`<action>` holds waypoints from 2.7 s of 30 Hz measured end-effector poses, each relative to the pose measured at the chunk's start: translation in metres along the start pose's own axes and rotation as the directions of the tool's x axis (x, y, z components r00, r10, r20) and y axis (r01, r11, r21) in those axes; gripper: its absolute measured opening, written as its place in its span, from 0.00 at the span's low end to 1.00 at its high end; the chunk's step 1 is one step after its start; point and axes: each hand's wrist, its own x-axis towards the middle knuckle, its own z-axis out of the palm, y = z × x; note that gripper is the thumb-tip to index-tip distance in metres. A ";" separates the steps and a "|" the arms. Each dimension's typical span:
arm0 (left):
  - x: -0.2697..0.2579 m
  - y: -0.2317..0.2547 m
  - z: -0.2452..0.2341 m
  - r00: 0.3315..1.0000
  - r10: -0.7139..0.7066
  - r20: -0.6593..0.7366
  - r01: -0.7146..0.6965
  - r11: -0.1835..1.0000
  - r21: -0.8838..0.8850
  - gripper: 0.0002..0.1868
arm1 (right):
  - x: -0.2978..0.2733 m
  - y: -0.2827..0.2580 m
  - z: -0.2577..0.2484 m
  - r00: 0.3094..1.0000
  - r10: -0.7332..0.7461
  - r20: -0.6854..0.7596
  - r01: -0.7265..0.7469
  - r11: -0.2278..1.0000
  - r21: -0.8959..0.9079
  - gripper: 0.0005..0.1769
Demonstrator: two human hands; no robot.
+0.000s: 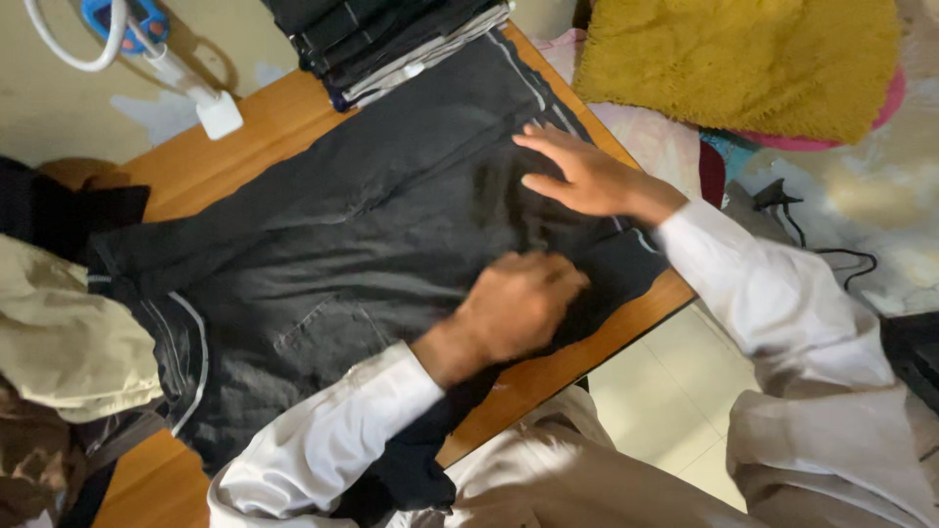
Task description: The person folds a black t-shirt on a wooden surface by smoothing it out and folding the sleeves and body into a compact rectangle.
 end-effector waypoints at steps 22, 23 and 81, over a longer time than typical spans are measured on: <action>0.058 -0.078 0.035 0.928 -0.255 0.273 0.190 0.951 0.244 0.41 | -0.192 -0.043 0.010 0.756 0.332 -0.564 -0.459 0.884 -0.094 0.15; 0.057 -0.078 0.035 0.929 -0.254 0.268 0.191 0.951 0.242 0.41 | -0.195 -0.043 0.007 0.758 0.344 -0.554 -0.467 0.880 -0.092 0.15; -0.248 0.075 -0.090 0.742 -0.657 -0.133 0.648 0.651 0.396 0.45 | -0.038 -0.169 0.086 0.969 -0.226 0.104 0.240 0.959 -0.151 0.33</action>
